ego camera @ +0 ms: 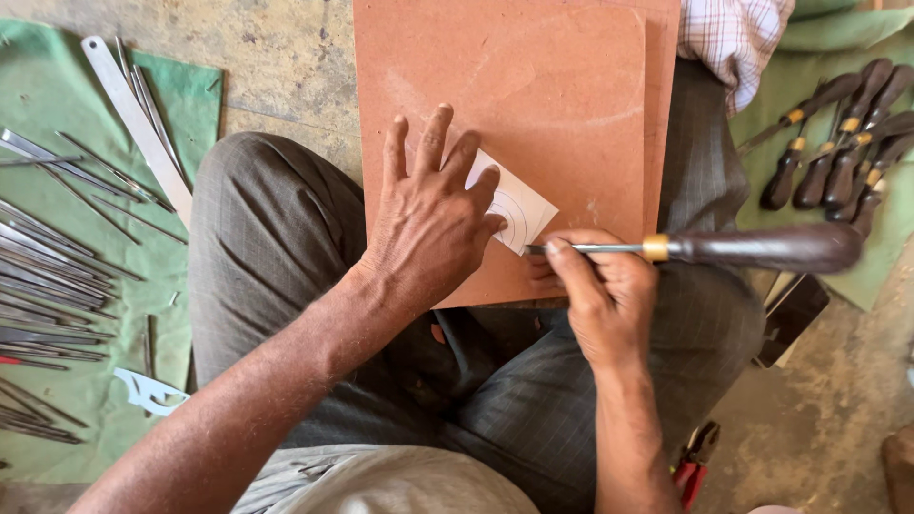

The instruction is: The person carves a design into a wooden board by placing a paper template on the surface and using a chisel and a ruler.

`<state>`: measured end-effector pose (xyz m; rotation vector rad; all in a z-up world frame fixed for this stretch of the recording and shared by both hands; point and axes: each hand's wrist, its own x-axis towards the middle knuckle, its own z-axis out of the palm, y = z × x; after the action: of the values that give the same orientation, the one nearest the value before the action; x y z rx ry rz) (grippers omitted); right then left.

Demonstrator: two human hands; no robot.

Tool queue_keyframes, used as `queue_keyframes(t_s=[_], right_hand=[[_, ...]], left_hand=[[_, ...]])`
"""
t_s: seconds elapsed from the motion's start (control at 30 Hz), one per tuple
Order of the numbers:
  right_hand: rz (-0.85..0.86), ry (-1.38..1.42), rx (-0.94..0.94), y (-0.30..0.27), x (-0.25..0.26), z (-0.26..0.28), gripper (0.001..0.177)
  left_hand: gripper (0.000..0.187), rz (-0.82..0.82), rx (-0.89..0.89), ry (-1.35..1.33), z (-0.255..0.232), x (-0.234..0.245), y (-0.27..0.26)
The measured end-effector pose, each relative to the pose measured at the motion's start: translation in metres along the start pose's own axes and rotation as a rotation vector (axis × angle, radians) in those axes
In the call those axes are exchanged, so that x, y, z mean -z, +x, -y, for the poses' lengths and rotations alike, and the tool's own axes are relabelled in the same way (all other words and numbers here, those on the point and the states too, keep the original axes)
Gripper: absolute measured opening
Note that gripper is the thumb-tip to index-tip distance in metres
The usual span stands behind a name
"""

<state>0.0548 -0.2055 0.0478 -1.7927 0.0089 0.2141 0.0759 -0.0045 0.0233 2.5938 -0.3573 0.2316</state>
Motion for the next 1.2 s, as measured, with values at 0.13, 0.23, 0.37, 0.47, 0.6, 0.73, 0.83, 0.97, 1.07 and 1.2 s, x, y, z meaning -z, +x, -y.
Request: queue_keyframes(t_s=[0.13, 0.23, 0.37, 0.47, 0.6, 0.73, 0.83, 0.97, 1.07, 1.2], right_hand=[[0.079, -0.063, -0.015, 0.017, -0.010, -0.005, 0.014], [0.136, -0.109, -0.013, 0.029, -0.012, -0.005, 0.014], [0.211, -0.213, 0.013, 0.040, -0.012, -0.002, 0.016], [0.256, -0.116, -0.004, 0.041, -0.013, -0.002, 0.016], [0.281, -0.031, -0.023, 0.042, -0.014, -0.004, 0.017], [0.272, -0.079, -0.019, 0.043, -0.014, -0.005, 0.018], [0.237, -0.135, -0.020, 0.042, -0.015, -0.004, 0.017], [0.237, -0.150, -0.012, 0.042, -0.017, 0.000, 0.021], [0.214, -0.248, -0.022, 0.042, -0.020, 0.005, 0.022], [0.191, -0.345, -0.025, 0.044, -0.023, 0.011, 0.025]], left_hand=[[0.013, 0.237, 0.005, 0.013, 0.010, -0.002, 0.006], [0.006, 0.233, -0.108, 0.128, 0.016, -0.014, 0.030], [0.008, 0.402, -0.119, 0.086, 0.012, -0.014, 0.049], [0.007, 0.462, -0.139, 0.112, 0.008, -0.003, 0.057], [0.013, 0.428, -0.167, 0.121, 0.004, 0.007, 0.058], [0.014, 0.420, -0.168, 0.093, 0.003, 0.006, 0.061], [0.014, 0.453, -0.159, 0.087, 0.003, 0.005, 0.059], [0.014, 0.390, -0.142, 0.042, 0.004, 0.005, 0.057], [0.013, 0.407, -0.151, 0.077, 0.003, 0.005, 0.058], [0.013, 0.404, -0.175, 0.142, -0.001, 0.004, 0.057]])
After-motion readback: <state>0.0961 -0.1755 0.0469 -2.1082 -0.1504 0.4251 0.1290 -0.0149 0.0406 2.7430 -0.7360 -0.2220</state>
